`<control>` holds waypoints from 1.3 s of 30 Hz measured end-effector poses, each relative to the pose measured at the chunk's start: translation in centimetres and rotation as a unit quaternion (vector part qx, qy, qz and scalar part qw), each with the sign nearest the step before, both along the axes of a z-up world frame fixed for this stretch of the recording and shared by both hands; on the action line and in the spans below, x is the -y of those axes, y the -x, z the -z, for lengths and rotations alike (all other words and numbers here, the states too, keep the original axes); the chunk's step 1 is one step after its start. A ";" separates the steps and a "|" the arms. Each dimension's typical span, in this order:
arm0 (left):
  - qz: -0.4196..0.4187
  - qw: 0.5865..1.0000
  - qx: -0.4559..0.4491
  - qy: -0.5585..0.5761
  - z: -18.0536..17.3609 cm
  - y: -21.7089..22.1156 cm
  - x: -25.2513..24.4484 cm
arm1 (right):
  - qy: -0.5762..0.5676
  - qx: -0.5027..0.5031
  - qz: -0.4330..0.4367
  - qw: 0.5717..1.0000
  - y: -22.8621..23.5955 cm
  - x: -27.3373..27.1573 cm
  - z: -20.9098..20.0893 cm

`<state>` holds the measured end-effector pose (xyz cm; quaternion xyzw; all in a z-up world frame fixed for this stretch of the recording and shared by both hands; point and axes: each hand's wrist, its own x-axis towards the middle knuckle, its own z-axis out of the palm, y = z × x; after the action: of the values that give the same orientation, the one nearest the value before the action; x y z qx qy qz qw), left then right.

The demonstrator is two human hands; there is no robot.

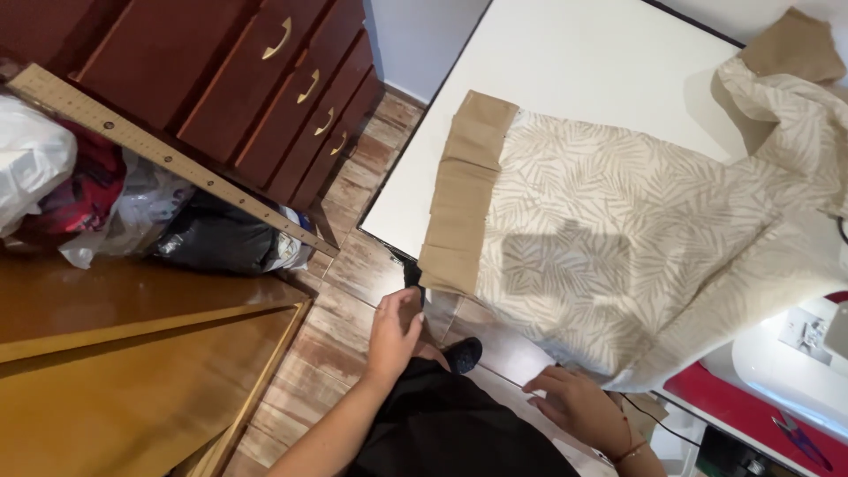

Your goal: Pinning patterned fabric to a brown paper template to create pleats

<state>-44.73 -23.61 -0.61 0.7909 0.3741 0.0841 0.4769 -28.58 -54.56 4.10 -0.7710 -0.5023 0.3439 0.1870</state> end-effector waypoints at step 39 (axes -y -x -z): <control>0.415 0.856 0.176 -0.254 1.1 -26.9 -16.0 | 0.013 0.166 0.236 0.957 -24.0 -26.4 4.2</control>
<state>-17.81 -7.60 -1.70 0.9383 -0.1133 0.1081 0.3083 -4.56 -28.14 -0.12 -0.9162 -0.3257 0.1631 0.1670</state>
